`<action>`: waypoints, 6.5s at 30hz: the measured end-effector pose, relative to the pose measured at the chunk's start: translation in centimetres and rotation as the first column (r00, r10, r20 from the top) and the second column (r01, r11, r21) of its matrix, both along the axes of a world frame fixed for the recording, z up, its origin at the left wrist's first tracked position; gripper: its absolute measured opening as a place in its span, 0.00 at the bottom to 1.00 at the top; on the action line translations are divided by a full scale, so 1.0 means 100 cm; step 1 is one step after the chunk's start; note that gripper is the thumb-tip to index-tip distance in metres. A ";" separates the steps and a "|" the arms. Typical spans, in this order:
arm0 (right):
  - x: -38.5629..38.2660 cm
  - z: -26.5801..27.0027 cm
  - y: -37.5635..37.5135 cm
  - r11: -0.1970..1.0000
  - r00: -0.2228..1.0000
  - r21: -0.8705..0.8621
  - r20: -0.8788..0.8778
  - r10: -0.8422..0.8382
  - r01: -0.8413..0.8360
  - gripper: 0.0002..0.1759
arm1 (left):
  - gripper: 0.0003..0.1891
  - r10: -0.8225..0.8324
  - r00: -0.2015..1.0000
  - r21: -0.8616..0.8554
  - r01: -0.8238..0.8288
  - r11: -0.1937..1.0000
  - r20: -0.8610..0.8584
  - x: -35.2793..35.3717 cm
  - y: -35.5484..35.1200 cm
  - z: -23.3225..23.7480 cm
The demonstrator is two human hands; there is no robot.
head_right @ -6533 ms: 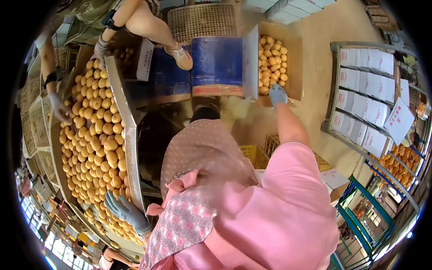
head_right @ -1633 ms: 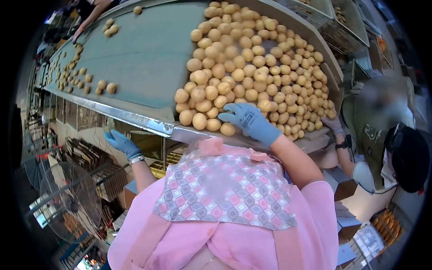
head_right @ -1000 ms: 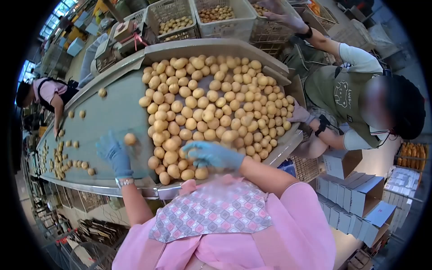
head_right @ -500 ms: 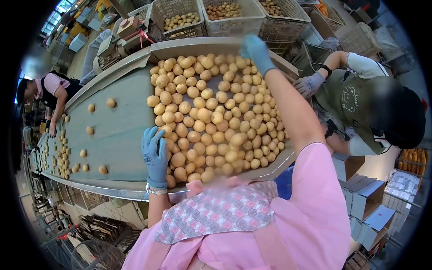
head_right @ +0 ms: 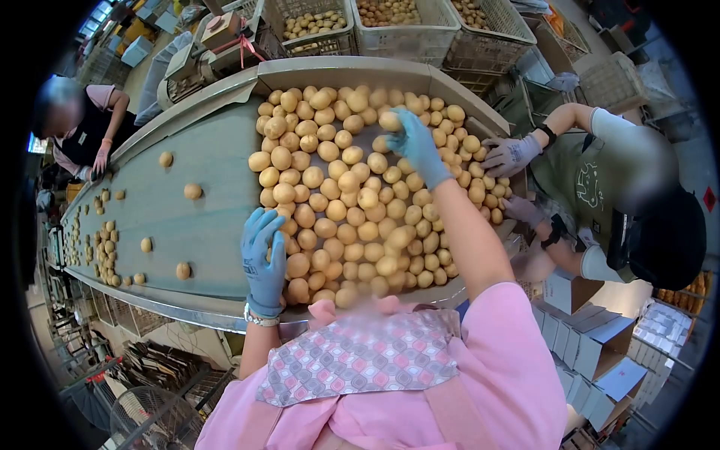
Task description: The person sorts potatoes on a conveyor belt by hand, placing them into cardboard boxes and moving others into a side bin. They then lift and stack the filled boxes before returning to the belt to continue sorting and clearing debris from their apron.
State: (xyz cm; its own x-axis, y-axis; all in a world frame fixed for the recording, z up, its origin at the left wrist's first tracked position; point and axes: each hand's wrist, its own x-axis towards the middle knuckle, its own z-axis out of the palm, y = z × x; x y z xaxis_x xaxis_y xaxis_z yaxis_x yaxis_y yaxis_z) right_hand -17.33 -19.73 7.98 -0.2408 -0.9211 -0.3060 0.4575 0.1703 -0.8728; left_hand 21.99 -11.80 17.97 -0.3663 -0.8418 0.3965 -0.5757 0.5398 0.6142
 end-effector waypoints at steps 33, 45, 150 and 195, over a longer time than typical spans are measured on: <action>0.069 0.053 -0.031 0.961 0.954 -0.051 0.118 0.277 -0.272 0.17 | 0.27 -0.096 0.881 0.037 0.089 0.995 0.463 0.002 0.008 0.000; 0.194 0.068 -0.121 0.863 0.190 -0.059 -0.981 0.043 -0.502 0.22 | 0.32 0.308 0.935 0.040 -0.305 0.951 -0.177 0.030 0.005 0.007; 0.214 0.160 0.134 0.865 0.621 -0.143 -0.752 0.221 -0.481 0.33 | 0.17 -0.039 0.991 -0.044 0.033 0.998 -0.130 0.091 0.048 0.078; 0.138 0.053 0.169 0.755 0.032 -0.071 -0.997 -0.066 -0.652 0.29 | 0.24 -0.269 0.861 0.162 0.219 0.962 0.432 0.095 -0.022 0.057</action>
